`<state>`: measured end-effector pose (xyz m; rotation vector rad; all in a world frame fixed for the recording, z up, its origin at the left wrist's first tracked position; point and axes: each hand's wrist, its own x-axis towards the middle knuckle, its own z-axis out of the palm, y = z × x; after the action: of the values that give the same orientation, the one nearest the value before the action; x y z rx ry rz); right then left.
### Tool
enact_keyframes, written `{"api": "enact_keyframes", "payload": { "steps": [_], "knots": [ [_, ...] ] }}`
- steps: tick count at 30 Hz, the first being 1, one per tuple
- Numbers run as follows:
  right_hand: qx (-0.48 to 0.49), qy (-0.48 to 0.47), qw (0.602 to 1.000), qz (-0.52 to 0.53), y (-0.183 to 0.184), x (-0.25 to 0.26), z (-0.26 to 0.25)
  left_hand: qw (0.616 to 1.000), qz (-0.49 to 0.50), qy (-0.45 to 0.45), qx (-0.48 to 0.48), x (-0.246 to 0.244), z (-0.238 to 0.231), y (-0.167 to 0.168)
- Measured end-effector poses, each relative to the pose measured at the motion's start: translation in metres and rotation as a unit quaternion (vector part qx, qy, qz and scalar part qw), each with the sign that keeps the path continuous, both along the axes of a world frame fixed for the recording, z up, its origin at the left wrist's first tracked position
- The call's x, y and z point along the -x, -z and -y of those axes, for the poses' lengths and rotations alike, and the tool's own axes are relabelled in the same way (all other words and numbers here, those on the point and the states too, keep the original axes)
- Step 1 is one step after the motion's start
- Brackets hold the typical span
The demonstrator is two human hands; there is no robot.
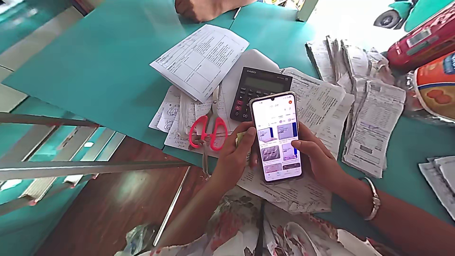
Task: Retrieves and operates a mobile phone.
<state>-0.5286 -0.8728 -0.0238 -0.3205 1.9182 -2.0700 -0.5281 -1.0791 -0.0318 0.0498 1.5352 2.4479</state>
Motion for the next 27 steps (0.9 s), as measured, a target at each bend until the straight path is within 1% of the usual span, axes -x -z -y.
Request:
{"api": "enact_keyframes", "payload": {
  "steps": [5,13,17,20,23,27],
  "knots": [
    [-0.001,-0.011,1.0,-0.005,0.0,0.0,0.0,1.0,0.008,-0.02,0.0,0.0,-0.001,-0.001],
    [-0.007,-0.039,0.999,-0.013,-0.002,0.001,0.002,0.997,0.039,-0.068,-0.028,0.001,-0.002,-0.001],
    [-0.001,-0.063,0.998,0.023,-0.01,-0.002,0.005,0.992,0.073,-0.088,-0.052,0.002,-0.003,-0.004],
    [0.021,-0.076,0.995,0.067,-0.013,-0.008,0.006,0.988,0.102,-0.102,-0.059,0.001,-0.004,-0.008],
    [0.031,-0.081,0.992,0.093,-0.013,-0.008,0.006,0.989,0.099,-0.095,-0.061,0.001,-0.003,-0.008],
    [0.042,-0.089,0.991,0.095,-0.011,-0.007,0.005,0.99,0.093,-0.088,-0.061,0.002,-0.002,-0.007]
  ]
}}
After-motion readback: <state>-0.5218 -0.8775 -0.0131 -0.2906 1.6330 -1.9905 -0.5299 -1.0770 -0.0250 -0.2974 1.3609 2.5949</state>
